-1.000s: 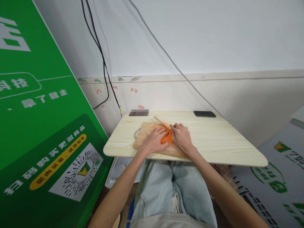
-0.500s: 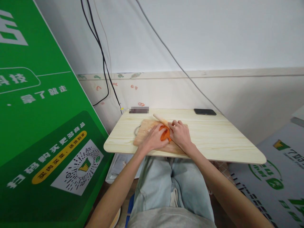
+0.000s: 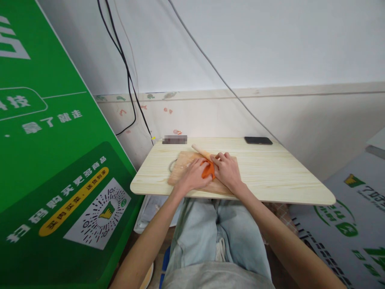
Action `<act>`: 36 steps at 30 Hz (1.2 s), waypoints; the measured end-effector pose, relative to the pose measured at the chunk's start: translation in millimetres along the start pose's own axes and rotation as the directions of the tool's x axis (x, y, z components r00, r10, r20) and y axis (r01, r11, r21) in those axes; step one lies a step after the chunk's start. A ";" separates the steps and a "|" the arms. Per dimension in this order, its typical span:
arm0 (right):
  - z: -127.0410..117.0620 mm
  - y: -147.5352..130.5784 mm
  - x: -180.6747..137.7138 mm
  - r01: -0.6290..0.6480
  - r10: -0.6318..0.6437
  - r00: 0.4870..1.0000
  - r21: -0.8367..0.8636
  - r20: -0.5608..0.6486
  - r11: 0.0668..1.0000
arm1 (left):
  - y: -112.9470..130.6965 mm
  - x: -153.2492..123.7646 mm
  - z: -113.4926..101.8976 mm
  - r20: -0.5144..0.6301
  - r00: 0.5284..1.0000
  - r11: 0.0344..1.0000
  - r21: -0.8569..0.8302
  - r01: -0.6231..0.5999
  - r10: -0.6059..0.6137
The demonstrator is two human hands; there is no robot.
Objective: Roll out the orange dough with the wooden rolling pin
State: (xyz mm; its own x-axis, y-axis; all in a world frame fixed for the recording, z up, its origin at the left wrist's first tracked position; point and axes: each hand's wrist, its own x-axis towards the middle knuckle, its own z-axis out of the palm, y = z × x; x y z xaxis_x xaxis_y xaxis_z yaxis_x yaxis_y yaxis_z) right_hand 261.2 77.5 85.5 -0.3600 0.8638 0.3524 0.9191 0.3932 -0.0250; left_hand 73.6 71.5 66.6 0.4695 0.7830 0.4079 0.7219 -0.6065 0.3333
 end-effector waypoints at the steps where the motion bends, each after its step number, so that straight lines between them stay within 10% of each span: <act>1: 1.0 1.2 0.9 -0.023 0.023 1.000 0.017 -0.006 1.000 | -0.3 0.0 0.2 -0.004 1.000 1.000 0.002 0.001 -0.001; 36: 21.5 17.2 8.2 -0.272 0.293 0.954 0.226 -0.065 0.935 | -1.4 -3.4 -5.9 -0.009 0.980 0.980 -0.007 0.200 -0.200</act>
State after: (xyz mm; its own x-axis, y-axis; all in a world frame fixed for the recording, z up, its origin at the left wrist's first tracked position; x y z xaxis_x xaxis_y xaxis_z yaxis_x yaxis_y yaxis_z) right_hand 270.6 98.1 67.8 -0.0637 0.9188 0.3895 0.9213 0.2041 -0.3311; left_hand 67.9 68.8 69.8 0.3111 0.8874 0.3402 0.7974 -0.4385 0.4145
